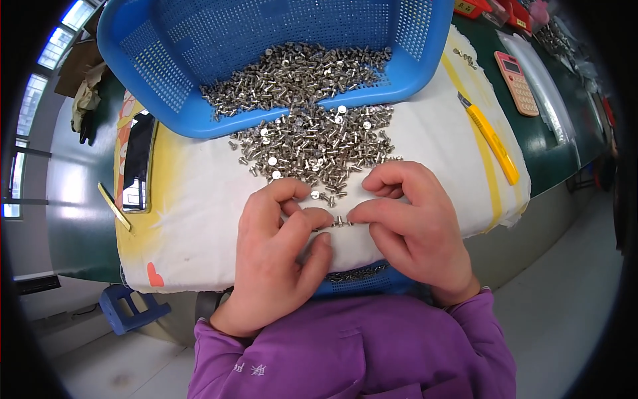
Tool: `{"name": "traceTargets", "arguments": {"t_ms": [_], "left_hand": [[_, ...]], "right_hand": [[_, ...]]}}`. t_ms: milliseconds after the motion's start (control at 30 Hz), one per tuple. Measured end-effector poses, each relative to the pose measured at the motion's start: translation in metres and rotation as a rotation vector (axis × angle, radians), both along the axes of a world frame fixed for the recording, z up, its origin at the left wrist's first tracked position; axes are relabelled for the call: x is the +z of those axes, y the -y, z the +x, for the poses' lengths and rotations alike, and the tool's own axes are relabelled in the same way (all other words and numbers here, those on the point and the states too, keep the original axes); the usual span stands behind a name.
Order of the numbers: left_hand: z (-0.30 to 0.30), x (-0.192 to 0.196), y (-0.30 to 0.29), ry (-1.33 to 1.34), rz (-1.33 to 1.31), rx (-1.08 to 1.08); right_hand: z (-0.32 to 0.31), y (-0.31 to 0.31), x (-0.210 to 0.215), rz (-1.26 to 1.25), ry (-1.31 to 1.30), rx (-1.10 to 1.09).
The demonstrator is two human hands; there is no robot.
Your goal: Inspecting and sorting small metal components on a workbench in a manufacturing environment.
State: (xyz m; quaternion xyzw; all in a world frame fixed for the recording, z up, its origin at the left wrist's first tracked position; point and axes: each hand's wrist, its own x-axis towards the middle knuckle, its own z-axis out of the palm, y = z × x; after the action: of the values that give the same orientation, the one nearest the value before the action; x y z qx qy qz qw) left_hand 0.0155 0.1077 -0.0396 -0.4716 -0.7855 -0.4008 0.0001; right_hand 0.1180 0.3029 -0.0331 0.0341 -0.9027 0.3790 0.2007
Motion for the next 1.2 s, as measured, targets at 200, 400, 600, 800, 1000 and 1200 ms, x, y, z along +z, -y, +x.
{"name": "traceTargets", "arguments": {"t_ms": [200,400,600,800,1000,1200], "left_hand": [[0.0001,0.0014,-0.0009,0.004,0.001,-0.009],[0.0005,-0.0010,0.0000,0.006,0.028,-0.002],[0.0007,-0.0021,0.0025,0.003,0.053,0.020],[0.0000,-0.0011,0.0065,0.009,0.033,0.014],[-0.0001,-0.0002,0.0090,0.012,0.029,0.027],[0.0010,-0.0013,0.0088,0.033,0.031,0.044]], "right_hand": [[0.0024,0.0009,-0.0005,-0.046,-0.017,-0.022],[0.0013,0.0007,-0.0015,-0.013,-0.011,-0.012],[-0.0017,0.0015,-0.0031,0.065,-0.055,0.011],[-0.0023,0.0014,-0.0051,0.097,-0.072,0.045],[-0.0030,0.0030,-0.0055,0.108,-0.072,0.058],[-0.0049,0.0045,-0.0079,0.190,-0.053,0.059]]}}
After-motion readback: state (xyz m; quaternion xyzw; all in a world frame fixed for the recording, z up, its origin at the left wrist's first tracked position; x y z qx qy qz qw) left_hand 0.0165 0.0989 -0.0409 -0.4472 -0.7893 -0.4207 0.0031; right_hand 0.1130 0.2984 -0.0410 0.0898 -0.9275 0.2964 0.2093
